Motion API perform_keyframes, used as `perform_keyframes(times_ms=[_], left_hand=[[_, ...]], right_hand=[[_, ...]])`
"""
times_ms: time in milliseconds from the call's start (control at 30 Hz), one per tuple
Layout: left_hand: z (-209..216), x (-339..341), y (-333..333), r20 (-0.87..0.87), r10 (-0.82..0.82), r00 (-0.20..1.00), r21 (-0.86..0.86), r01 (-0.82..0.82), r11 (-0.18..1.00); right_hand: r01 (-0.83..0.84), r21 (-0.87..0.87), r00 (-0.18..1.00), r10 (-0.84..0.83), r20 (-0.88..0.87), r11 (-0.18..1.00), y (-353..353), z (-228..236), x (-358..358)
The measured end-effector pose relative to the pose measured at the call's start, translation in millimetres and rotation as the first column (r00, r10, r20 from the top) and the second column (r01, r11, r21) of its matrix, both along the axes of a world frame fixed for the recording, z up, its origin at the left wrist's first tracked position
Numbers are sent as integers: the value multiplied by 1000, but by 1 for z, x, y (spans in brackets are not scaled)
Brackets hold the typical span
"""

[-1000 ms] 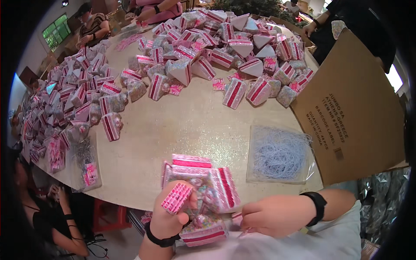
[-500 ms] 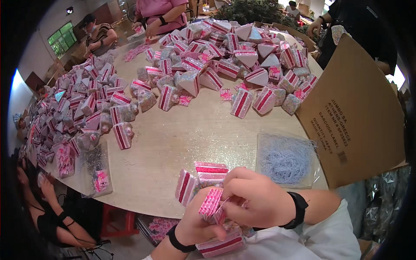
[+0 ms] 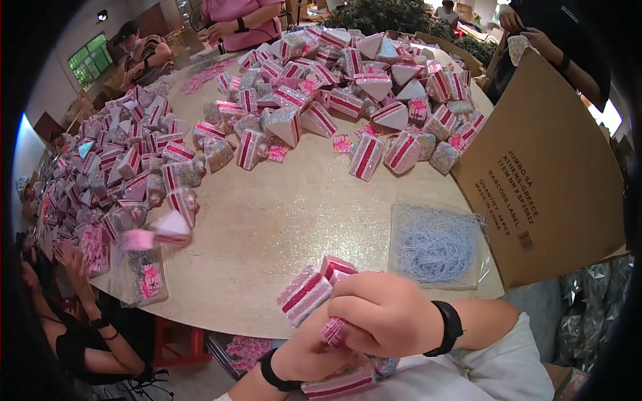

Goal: Packing small triangular-shaped items into plastic bags and organizing them on a table in a manufacturing facility.

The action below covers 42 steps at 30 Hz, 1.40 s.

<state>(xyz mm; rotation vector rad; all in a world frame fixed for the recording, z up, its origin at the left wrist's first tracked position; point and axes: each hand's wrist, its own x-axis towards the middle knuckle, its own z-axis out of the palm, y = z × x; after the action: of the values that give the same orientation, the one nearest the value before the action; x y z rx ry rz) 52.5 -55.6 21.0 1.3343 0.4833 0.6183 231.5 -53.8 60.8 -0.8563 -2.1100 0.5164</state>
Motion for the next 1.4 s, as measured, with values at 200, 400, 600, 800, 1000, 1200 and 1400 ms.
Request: perform_keyframes(times_ms=[200,400,600,800,1000,1200,1400], left_hand=[[1,6,1,-38,121,992,175,-113,978],[0,6,-2,-66,140,988,151,-129,980],[-2,10,-5,-65,285,956,214,-265,940],[-4,14,-4,-47,297,954,113,-291,950],[0,13,-4,-103,270,957,331,-223,917],[3,15,-7,-141,247,959,327,-191,926],[6,14,-4,-147,194,970,282,-147,948]], right_hand=[[-29,-10,1000,29,3,1000,1,-1,3],[-92,142,992,78,103,986,0,5,6],[-23,166,1000,26,-13,986,7,2,8],[107,207,990,-122,65,973,2,-2,6],[36,340,999,-43,14,940,-2,-9,12],[1,281,991,-39,130,960,-4,-5,15],[-14,323,991,-29,129,946,-1,-2,18]])
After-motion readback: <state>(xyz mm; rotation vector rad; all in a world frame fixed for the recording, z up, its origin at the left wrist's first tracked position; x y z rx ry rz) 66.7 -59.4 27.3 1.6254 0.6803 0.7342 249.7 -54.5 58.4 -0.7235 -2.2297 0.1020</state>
